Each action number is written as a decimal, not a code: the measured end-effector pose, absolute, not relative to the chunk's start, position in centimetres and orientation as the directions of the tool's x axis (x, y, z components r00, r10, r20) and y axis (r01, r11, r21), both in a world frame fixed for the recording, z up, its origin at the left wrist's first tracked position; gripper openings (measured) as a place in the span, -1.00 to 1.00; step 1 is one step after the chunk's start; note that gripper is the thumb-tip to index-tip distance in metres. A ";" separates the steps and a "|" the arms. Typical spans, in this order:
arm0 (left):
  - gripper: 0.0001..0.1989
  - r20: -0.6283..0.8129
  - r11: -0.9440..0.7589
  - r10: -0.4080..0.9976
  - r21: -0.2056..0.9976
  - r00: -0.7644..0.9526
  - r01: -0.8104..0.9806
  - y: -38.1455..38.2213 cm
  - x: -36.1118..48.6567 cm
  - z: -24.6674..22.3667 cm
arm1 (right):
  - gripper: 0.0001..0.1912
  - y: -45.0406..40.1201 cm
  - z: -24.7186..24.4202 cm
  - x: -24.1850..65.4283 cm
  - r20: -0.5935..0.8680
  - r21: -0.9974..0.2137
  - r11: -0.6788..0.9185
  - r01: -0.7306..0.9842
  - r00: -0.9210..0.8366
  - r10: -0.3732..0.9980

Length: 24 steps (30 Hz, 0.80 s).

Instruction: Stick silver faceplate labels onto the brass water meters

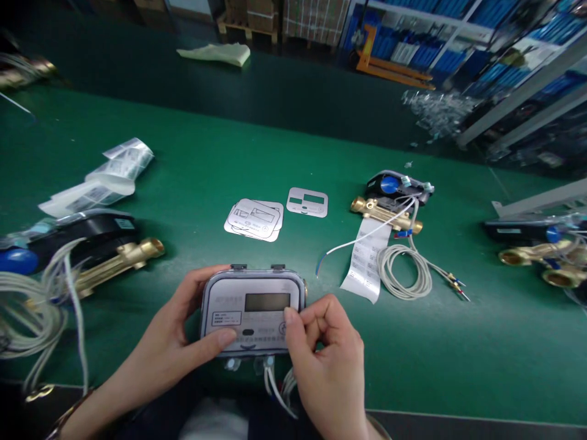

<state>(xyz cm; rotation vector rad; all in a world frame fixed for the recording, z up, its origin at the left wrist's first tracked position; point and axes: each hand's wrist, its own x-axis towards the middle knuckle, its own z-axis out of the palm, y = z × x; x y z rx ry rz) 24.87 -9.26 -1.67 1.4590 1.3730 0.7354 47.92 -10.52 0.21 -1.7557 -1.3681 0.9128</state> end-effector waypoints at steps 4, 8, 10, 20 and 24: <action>-0.37 -0.193 0.121 0.966 0.924 0.172 0.362 -9.2 25.0 -1.5 | -0.61 -10.3 -0.3 49.0 -0.120 -0.886 -0.196 0.420 0.200 0.972; -0.20 -0.209 0.131 0.959 0.926 0.191 0.353 -9.1 25.1 -0.8 | -0.07 -9.6 -0.4 49.6 -0.279 -0.939 -0.247 0.239 -0.111 0.954; -0.05 -0.232 0.150 0.950 0.925 0.210 0.348 -8.9 25.2 -0.5 | -0.15 -9.1 -0.5 49.4 -0.286 -0.955 -0.259 0.142 -0.226 0.931; -0.62 -0.205 0.198 0.979 0.960 0.017 0.200 -6.7 26.7 -0.9 | -0.65 -7.1 -1.2 48.4 -0.221 -0.975 -0.218 0.046 -0.061 0.973; -0.56 -0.171 0.170 0.985 0.947 -0.018 0.273 -7.0 26.8 -0.8 | -0.52 -8.2 -0.6 47.9 -0.246 -0.969 -0.247 -0.015 -0.034 0.969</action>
